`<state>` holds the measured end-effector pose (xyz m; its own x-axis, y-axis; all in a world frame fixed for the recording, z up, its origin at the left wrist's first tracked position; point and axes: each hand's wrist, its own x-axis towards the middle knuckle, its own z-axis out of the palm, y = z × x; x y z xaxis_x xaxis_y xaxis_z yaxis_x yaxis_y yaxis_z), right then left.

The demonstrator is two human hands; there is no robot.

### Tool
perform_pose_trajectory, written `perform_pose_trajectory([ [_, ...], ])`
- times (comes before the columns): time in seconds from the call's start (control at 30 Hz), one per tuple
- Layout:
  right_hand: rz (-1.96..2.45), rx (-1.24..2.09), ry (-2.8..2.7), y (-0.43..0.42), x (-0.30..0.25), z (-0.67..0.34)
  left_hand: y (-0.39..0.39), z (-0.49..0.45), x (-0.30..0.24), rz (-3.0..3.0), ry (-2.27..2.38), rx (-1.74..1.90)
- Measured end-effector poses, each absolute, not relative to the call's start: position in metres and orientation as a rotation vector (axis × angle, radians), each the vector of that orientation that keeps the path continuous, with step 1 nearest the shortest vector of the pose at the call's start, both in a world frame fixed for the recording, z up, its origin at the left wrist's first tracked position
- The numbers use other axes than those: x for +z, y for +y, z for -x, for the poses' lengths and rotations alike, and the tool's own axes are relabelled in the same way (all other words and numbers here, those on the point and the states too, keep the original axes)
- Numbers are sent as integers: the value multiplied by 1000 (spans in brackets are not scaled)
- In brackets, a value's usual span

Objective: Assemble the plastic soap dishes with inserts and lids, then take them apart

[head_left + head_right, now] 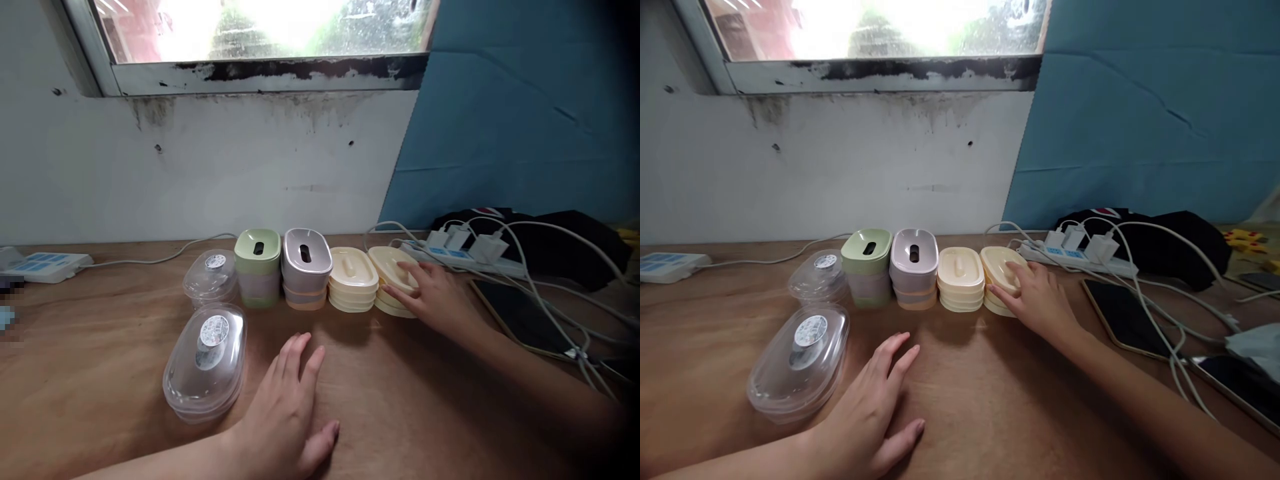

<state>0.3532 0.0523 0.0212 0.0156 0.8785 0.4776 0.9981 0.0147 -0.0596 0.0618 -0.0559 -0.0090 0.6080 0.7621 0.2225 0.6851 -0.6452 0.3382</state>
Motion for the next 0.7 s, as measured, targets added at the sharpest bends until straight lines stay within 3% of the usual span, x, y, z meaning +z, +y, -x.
perform_pose_trajectory([
  [0.1,1815,-560,-1892,43,21,-345,-53,-62,-10,-2592,1199,443],
  [0.2,1441,-639,-1935,19,18,-324,-50,-61,-4,-2567,1183,293],
  [0.47,833,266,-2927,-39,0,-278,-45,-55,11,-2528,1148,127],
  [0.7,940,422,-2879,-37,5,-275,-42,-54,8,-2630,1137,116],
])
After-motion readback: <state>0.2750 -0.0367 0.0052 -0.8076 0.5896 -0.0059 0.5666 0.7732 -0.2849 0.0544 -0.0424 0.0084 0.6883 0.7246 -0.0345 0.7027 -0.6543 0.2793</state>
